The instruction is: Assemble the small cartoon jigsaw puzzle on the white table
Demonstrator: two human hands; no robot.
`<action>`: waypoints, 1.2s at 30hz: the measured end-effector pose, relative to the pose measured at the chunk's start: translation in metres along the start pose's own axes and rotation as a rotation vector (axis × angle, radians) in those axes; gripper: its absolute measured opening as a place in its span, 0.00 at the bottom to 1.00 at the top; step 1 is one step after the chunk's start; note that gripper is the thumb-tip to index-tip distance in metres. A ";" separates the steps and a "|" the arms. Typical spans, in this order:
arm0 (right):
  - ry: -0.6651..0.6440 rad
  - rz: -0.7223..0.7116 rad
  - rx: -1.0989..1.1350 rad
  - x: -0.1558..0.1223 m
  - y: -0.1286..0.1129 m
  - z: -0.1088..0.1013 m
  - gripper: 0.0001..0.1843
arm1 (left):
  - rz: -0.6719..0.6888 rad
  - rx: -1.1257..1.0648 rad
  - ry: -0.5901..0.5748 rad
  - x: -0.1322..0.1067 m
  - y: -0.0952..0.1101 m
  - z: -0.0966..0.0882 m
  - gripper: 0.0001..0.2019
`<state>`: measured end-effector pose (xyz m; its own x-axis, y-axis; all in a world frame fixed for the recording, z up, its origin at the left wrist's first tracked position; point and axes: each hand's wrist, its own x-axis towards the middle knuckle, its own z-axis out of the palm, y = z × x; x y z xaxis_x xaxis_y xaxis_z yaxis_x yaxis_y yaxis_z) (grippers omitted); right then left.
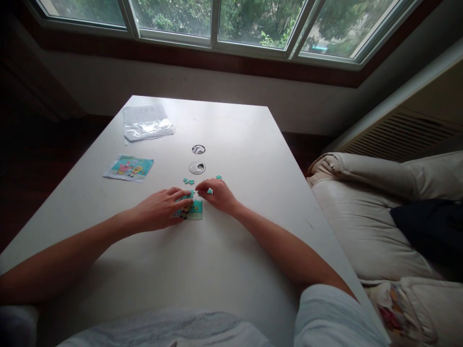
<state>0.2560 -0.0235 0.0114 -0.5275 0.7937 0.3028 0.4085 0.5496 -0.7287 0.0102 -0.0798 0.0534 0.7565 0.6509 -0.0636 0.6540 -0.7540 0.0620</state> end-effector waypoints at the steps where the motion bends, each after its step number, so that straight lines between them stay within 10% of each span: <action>1: 0.008 0.000 -0.011 0.000 0.000 0.000 0.05 | 0.000 -0.002 0.003 0.000 0.000 0.000 0.23; 36: -0.100 -0.059 -0.424 -0.002 0.009 0.006 0.06 | 0.016 0.020 0.001 -0.001 0.000 0.001 0.24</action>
<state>0.2563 -0.0216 0.0011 -0.6197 0.7405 0.2602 0.6345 0.6678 -0.3892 0.0090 -0.0804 0.0527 0.7669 0.6388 -0.0619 0.6415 -0.7659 0.0435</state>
